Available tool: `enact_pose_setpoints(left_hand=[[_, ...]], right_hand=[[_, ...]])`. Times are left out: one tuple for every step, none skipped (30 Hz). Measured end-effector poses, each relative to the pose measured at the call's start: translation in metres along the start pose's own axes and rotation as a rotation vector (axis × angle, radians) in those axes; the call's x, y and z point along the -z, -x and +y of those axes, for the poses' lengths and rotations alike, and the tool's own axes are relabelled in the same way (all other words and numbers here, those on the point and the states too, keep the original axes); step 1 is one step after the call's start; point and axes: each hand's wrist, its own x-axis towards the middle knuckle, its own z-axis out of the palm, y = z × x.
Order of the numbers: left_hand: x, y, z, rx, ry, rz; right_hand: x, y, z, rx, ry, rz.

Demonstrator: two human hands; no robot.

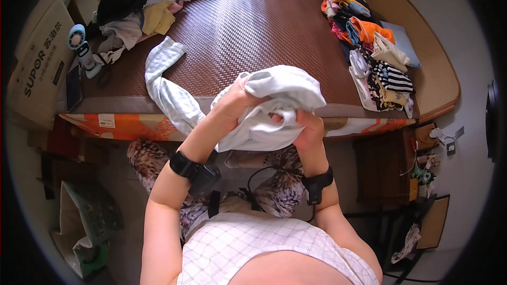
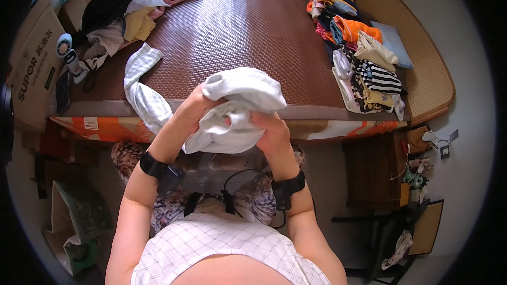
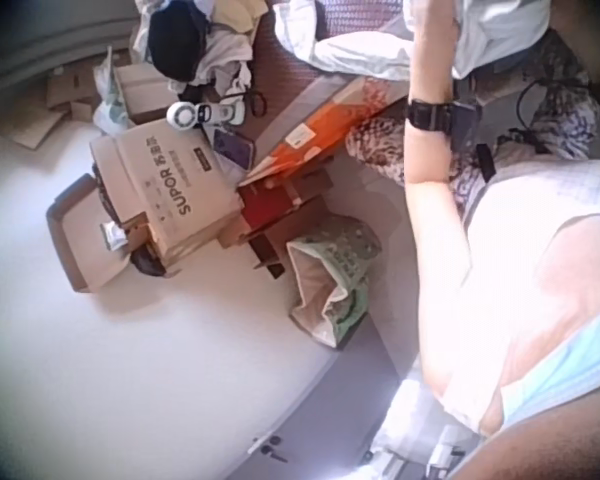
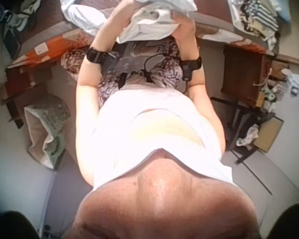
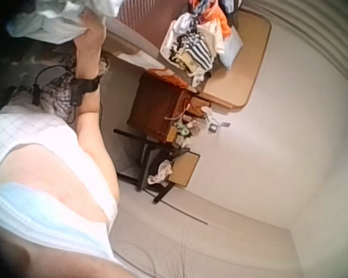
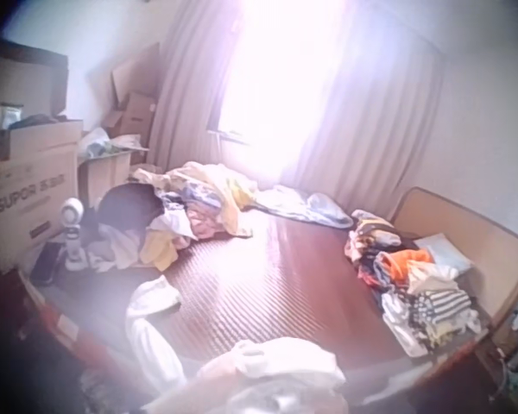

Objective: Fold various pieces of clothing on a bed.

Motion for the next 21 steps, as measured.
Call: enact_pose_setpoints(left_hand=[[-0.004, 0.001, 0.000, -0.104, -0.193, 0.108], [-0.008, 0.002, 0.003, -0.208, -0.388, 0.216], [-0.009, 0.005, 0.009, -0.367, -0.450, 0.261], [-0.008, 0.009, 0.015, -0.364, -0.454, 0.257], [-0.006, 0.013, 0.020, -0.630, -0.532, 0.371], [-0.007, 0.017, 0.025, -0.899, -0.603, 0.484], [-0.019, 0.027, 0.035, -0.802, -0.884, 0.490], [-0.029, 0.029, 0.037, -0.796, -0.888, 0.485], [-0.039, 0.028, 0.035, -0.602, -1.132, 0.359], [-0.045, 0.029, 0.035, -0.399, -1.364, 0.232], [-0.032, 0.022, 0.031, -0.464, -1.509, 0.103], [-0.020, 0.023, 0.030, -0.467, -1.513, 0.101], [-0.019, 0.022, 0.039, -0.384, -1.213, 0.178], [-0.019, 0.025, 0.047, -0.289, -0.908, 0.241], [-0.015, 0.028, 0.068, -0.304, -0.783, 0.380], [0.005, 0.032, 0.090, -0.375, -0.731, 0.483], [0.020, 0.036, 0.116, -0.498, -0.527, 0.615], [0.047, 0.043, 0.144, -0.612, -0.288, 0.621], [0.082, 0.056, 0.170, -0.704, -0.181, 0.604], [0.104, 0.064, 0.187, -0.794, -0.072, 0.583], [0.106, 0.061, 0.191, -0.882, -0.053, 0.596]], right_hand=[[0.002, -0.004, -0.001, -0.016, -0.092, -0.109], [0.001, -0.003, 0.000, -0.015, -0.094, -0.111], [-0.003, -0.003, 0.001, 0.014, -0.062, 0.032], [-0.005, -0.003, 0.001, 0.047, -0.030, 0.178], [-0.002, -0.002, 0.000, 0.081, 0.025, 0.176], [-0.001, -0.003, -0.002, 0.091, 0.024, 0.185], [-0.002, -0.003, -0.006, 0.088, -0.020, 0.186], [-0.004, -0.005, -0.007, 0.077, -0.067, 0.173], [-0.005, -0.006, -0.005, 0.065, -0.040, 0.217], [-0.006, -0.007, -0.004, 0.066, -0.045, 0.215], [-0.006, -0.010, -0.006, 0.041, 0.006, 0.218], [-0.006, -0.013, -0.007, 0.017, 0.056, 0.221], [-0.006, -0.017, -0.015, 0.026, 0.055, 0.218], [-0.009, -0.016, -0.027, 0.068, 0.196, 0.308], [-0.007, -0.014, -0.038, 0.109, 0.336, 0.397], [0.004, -0.012, -0.050, 0.149, 0.303, 0.498], [0.020, -0.010, -0.064, 0.192, 0.269, 0.598], [0.034, -0.011, -0.076, 0.203, 0.218, 0.627], [0.049, -0.013, -0.086, 0.209, 0.169, 0.649], [0.071, -0.012, -0.096, 0.211, 0.164, 0.644], [0.097, -0.008, -0.105, 0.209, 0.137, 0.726]])
